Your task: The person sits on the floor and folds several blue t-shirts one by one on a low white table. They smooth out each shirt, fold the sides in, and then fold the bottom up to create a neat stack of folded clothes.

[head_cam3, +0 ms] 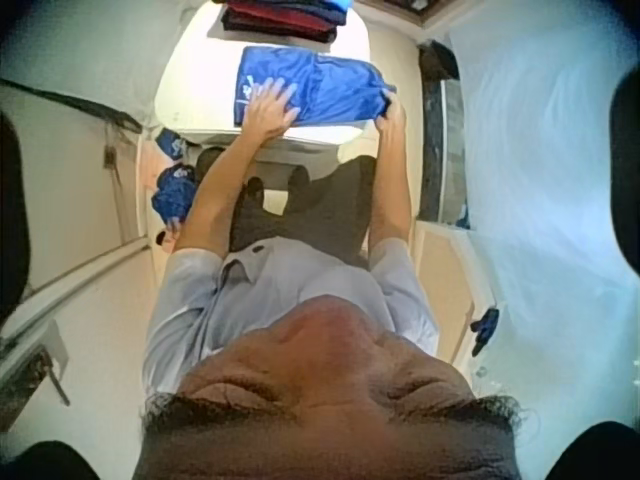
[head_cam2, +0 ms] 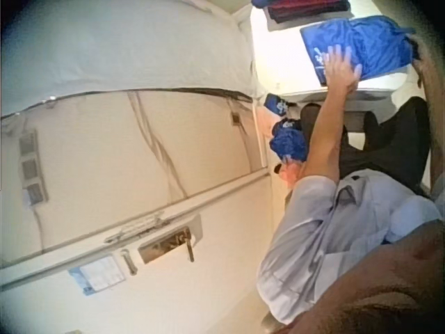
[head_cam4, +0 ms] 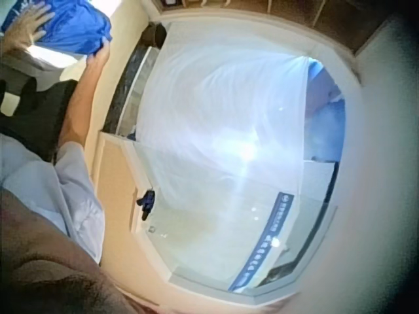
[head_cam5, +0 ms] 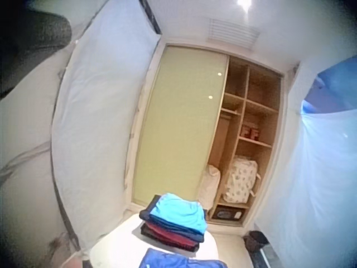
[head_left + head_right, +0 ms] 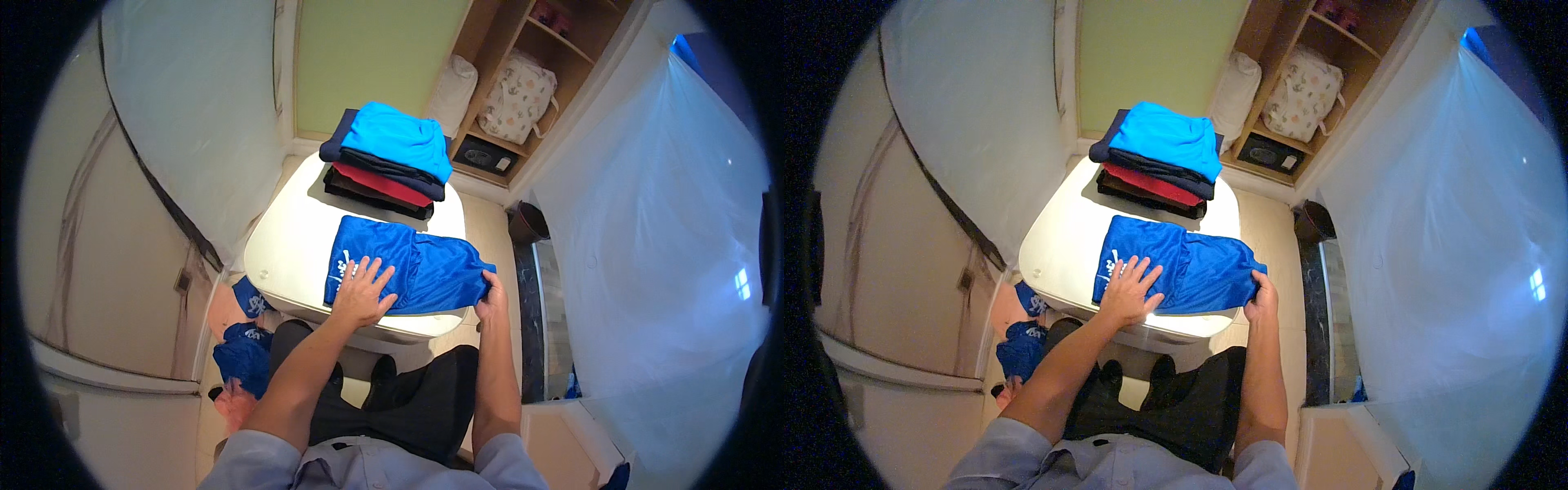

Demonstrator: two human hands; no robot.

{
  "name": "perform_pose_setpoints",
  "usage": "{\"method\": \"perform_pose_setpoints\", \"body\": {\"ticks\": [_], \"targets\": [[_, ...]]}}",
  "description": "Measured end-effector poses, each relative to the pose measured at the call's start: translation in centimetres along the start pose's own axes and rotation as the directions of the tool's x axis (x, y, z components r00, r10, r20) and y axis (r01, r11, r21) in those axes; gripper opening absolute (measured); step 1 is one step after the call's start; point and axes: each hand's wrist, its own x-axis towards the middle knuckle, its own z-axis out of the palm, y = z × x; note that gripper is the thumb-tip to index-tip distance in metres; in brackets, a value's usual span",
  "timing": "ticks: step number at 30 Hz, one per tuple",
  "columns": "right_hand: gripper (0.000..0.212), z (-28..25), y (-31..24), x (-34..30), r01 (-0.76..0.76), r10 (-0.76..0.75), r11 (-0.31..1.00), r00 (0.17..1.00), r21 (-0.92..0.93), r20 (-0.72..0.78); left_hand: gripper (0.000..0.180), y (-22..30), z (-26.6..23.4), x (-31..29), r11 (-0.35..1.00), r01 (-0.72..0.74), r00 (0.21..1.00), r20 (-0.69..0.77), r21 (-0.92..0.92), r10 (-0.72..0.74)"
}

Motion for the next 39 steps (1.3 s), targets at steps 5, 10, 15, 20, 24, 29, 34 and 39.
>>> {"method": "perform_pose_setpoints", "body": {"ticks": [5,10,15,20,24,29,34,39], "targets": [[0.029,4.0,0.5,-0.8,0.151,-0.157,0.983,0.986,-0.109,-0.056,0.064,-0.1,-0.4,-0.3,0.999,-0.046,0.998,0.041,0.026,0.045],[0.027,14.1,3.7,-2.9,0.506,-0.546,0.431,0.805,-0.747,0.231,0.066,-0.6,-0.8,-0.4,0.997,-0.009,0.991,0.136,0.079,-0.002],[0.021,19.0,13.1,-5.3,0.772,-0.185,-0.192,0.578,-0.606,0.795,0.059,-1.2,1.2,0.0,0.989,-0.088,0.978,0.199,0.115,0.064],[0.018,18.7,16.4,-9.3,0.802,-0.116,-0.333,0.487,-0.495,0.866,0.058,-1.1,1.4,-0.1,0.969,-0.112,0.903,0.43,0.22,0.007],[0.023,17.8,15.5,-9.6,0.825,-0.184,-0.287,0.452,-0.487,0.873,0.059,-1.5,1.4,-0.8,0.954,-0.087,0.888,0.456,0.287,-0.056],[0.021,17.1,15.0,-10.3,0.856,-0.197,-0.225,0.429,-0.466,0.882,0.06,-1.5,3.9,-1.3,0.967,-0.054,0.937,0.348,0.248,-0.037],[0.015,19.8,15.6,-12.9,0.888,-0.085,0.136,0.452,-0.439,0.888,0.065,-4.8,9.5,-1.4,0.995,0.067,0.982,0.181,-0.07,-0.053],[0.017,18.5,14.2,-7.5,0.802,-0.306,0.088,0.587,-0.591,0.75,0.075,-0.7,0.6,-0.8,0.983,0.163,0.978,0.145,-0.078,-0.151]]}}
